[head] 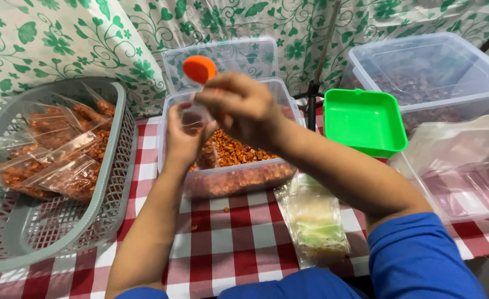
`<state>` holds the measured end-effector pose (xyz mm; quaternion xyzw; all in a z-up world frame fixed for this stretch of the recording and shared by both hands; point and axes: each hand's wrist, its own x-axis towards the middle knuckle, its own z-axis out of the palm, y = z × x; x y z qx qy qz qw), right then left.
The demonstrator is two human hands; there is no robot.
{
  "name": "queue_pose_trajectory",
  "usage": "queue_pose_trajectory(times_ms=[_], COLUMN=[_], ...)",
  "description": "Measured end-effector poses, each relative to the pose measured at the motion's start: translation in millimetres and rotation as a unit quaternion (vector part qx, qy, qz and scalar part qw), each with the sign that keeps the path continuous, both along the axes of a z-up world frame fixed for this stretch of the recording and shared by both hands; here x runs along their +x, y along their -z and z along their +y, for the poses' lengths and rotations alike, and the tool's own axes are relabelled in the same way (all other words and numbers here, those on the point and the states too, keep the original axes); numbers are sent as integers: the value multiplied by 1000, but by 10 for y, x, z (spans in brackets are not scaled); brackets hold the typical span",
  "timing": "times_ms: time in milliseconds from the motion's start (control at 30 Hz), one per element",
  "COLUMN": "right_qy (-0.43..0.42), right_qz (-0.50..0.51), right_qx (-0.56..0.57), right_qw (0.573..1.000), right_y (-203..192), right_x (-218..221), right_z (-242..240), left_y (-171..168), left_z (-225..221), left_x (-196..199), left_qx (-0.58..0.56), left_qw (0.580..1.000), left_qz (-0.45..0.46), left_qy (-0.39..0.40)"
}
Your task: Packaging small orange snacks from a large container into individual plastic bags using a scoop
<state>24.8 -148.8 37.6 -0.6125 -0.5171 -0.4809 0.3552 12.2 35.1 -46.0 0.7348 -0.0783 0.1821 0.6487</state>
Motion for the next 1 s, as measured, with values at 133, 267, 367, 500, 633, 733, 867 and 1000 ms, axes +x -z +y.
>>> queue_pose_trajectory(times_ms=[133, 267, 367, 500, 633, 733, 867, 1000], right_qy=[47, 81, 128, 121, 139, 113, 41, 4], right_qz=[86, 327, 372, 310, 332, 289, 299, 330], right_qx=[39, -145, -289, -383, -393, -431, -467, -481], right_qw=[994, 930, 873, 861, 846, 847, 831, 812], right_y=[-28, 499, 888, 1229, 1537, 1563, 1504, 1292], right_x=[167, 491, 772, 1017, 1137, 1027, 793, 672], right_z=[60, 372, 631, 725, 811, 769, 733, 734], left_y=[-38, 171, 246, 169, 156, 121, 146, 92], left_z=[257, 440, 466, 436, 437, 408, 419, 417], left_x=[-118, -10, -21, -88, -100, -142, -127, -171], left_qx=[-10, -11, 1, 32, 27, 22, 18, 25], left_qw=[998, 997, 998, 997, 997, 998, 999, 998], left_qz=[-50, -47, -20, 21, 21, 16, 9, -5], left_qy=[-30, -63, -58, -65, -65, -57, -50, -55])
